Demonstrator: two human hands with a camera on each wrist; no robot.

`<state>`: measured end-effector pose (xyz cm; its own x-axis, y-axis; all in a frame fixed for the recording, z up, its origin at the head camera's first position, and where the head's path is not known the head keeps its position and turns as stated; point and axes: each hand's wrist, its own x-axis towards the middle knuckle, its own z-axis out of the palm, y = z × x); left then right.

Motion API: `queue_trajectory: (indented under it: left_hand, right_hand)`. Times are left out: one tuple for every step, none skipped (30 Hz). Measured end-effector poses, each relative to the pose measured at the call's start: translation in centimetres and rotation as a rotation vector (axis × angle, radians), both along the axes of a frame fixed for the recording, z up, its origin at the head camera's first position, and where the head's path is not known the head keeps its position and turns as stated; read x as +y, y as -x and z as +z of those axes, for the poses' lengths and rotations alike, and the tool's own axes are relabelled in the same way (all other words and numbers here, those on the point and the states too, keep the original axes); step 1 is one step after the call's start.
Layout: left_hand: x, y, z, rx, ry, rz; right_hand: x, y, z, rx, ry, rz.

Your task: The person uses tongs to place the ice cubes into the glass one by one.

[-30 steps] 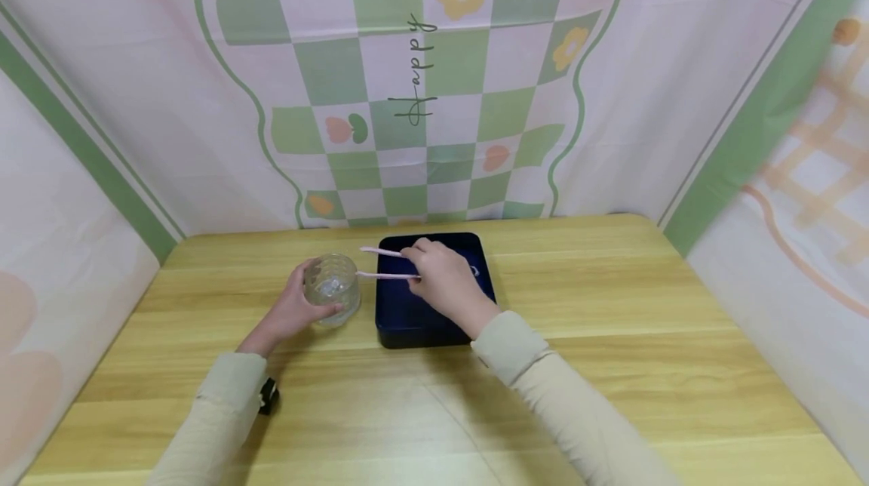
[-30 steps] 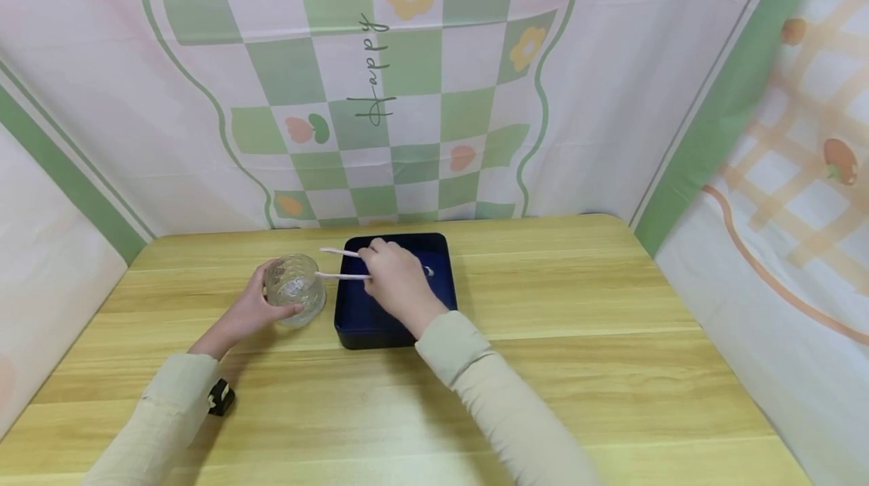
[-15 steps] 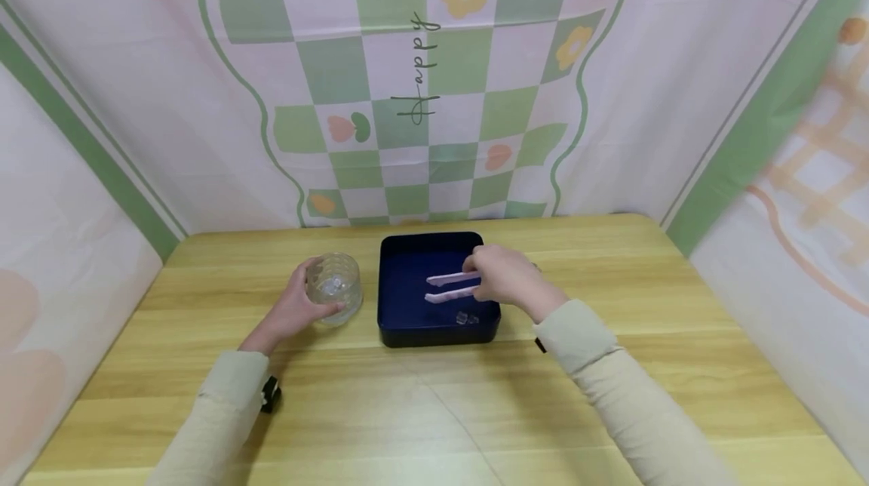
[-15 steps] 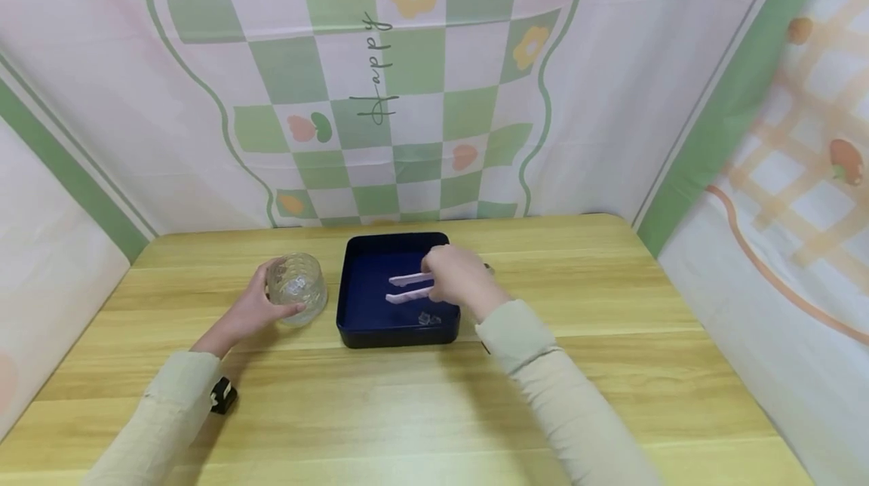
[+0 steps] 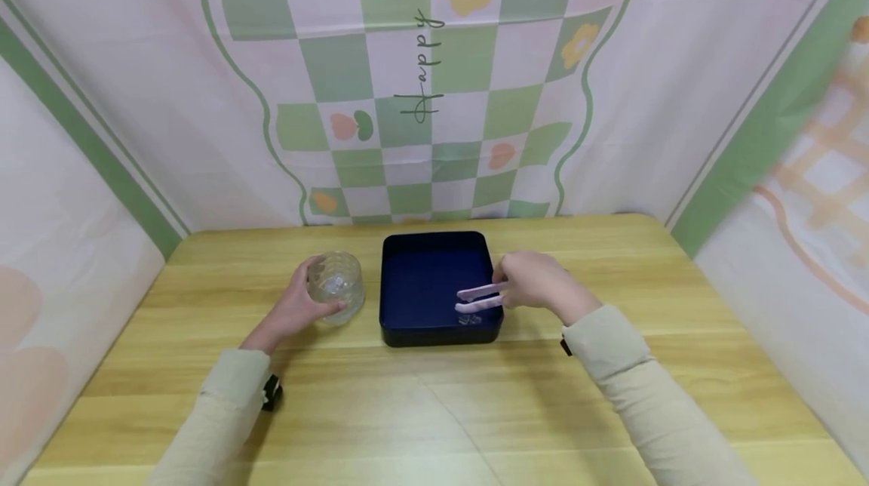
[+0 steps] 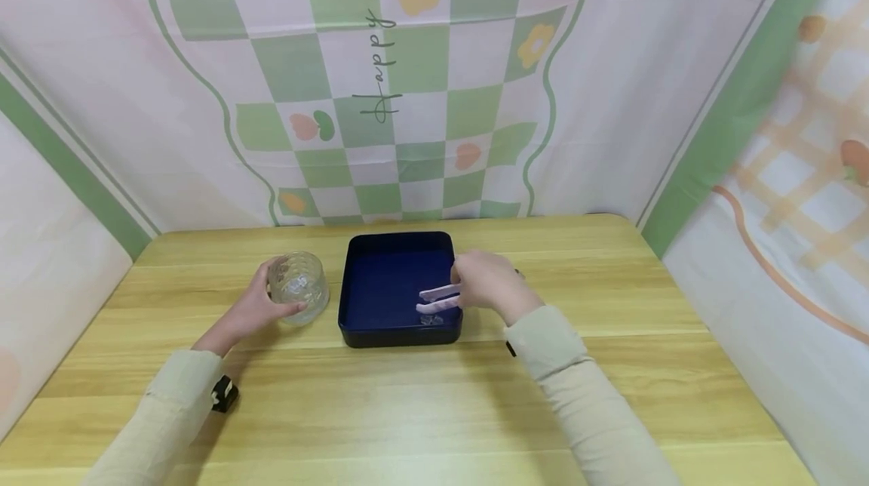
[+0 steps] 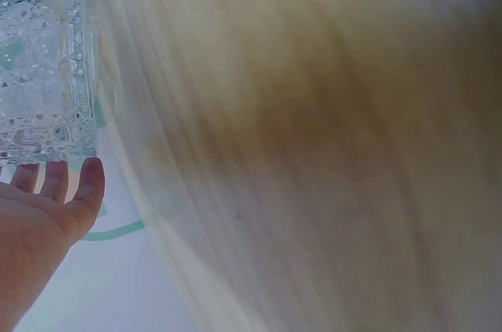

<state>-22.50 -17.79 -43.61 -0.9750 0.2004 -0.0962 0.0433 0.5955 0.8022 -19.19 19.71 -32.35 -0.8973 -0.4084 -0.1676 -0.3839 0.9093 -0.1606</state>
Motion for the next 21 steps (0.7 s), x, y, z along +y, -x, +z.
queue_trajectory:
  left_hand:
    - [0.0, 0.0, 0.0, 0.001, -0.002, -0.001]
    - [0.0, 0.0, 0.0, 0.003, -0.001, -0.002]
    - [0.0, 0.0, 0.0, 0.002, -0.003, -0.002]
    - [0.0, 0.0, 0.0, 0.0, -0.003, -0.002]
    - [0.1, 0.0, 0.1, -0.003, -0.003, -0.001]
    - [0.1, 0.0, 0.1, -0.005, -0.003, 0.0]
    - [0.1, 0.0, 0.1, -0.008, -0.002, 0.002]
    - [0.1, 0.0, 0.1, -0.01, -0.001, 0.004]
    - [0.0, 0.0, 0.1, -0.012, 0.0, 0.006]
    - [0.0, 0.0, 0.1, -0.012, 0.003, 0.007]
    - [0.0, 0.0, 0.1, -0.012, 0.005, 0.008]
    - [0.0, 0.0, 0.1, -0.011, 0.007, 0.008]
    - [0.0, 0.0, 0.1, -0.011, 0.007, 0.009]
    - [0.0, 0.0, 0.1, -0.01, 0.007, 0.008]
    - [0.0, 0.0, 0.1, -0.01, 0.008, 0.008]
    - [0.0, 0.0, 0.1, -0.009, 0.009, 0.008]
    - [0.1, 0.0, 0.1, -0.009, 0.009, 0.007]
    - [0.1, 0.0, 0.1, -0.008, 0.01, 0.007]
    - [0.1, -0.1, 0.1, -0.007, 0.011, 0.006]
    - [0.1, -0.1, 0.2, -0.006, 0.011, 0.005]
    - [0.1, -0.1, 0.2, -0.005, 0.01, 0.003]
  right_hand:
    - [0.1, 0.0, 0.0, -0.004, -0.003, 0.001]
    - [0.1, 0.0, 0.1, -0.007, -0.007, 0.004]
    - [0.1, -0.1, 0.1, -0.01, -0.01, 0.007]
    - [0.1, -0.1, 0.1, -0.015, -0.015, 0.012]
    - [0.1, -0.1, 0.1, -0.02, -0.023, 0.014]
    - [0.1, -0.2, 0.1, -0.025, -0.031, 0.015]
    - [0.0, -0.2, 0.1, -0.03, -0.037, 0.016]
    - [-0.1, -0.3, 0.1, -0.034, -0.045, 0.017]
    - [-0.1, -0.3, 0.0, -0.036, -0.054, 0.016]
    - [-0.2, -0.3, 0.0, -0.038, -0.062, 0.012]
    - [-0.3, -0.3, -0.1, -0.039, -0.07, 0.007]
    - [-0.5, -0.3, -0.1, -0.037, -0.076, 0.005]
    - [-0.6, -0.3, -0.2, -0.038, -0.08, 0.002]
    - [-0.7, -0.3, -0.3, -0.03, -0.086, 0.005]
    - [-0.9, -0.3, -0.4, -0.023, -0.089, 0.01]
    - [-1.0, -0.4, -0.5, -0.02, -0.088, 0.01]
    - [-1.1, -0.4, -0.6, -0.017, -0.086, 0.012]
    - [-1.2, -0.4, -0.7, -0.013, -0.083, 0.015]
    - [-1.2, -0.4, -0.8, -0.009, -0.082, 0.017]
    - [-1.3, -0.4, -0.8, -0.002, -0.082, 0.023]
    - [-1.3, -0.5, -0.9, 0.0, -0.08, 0.024]
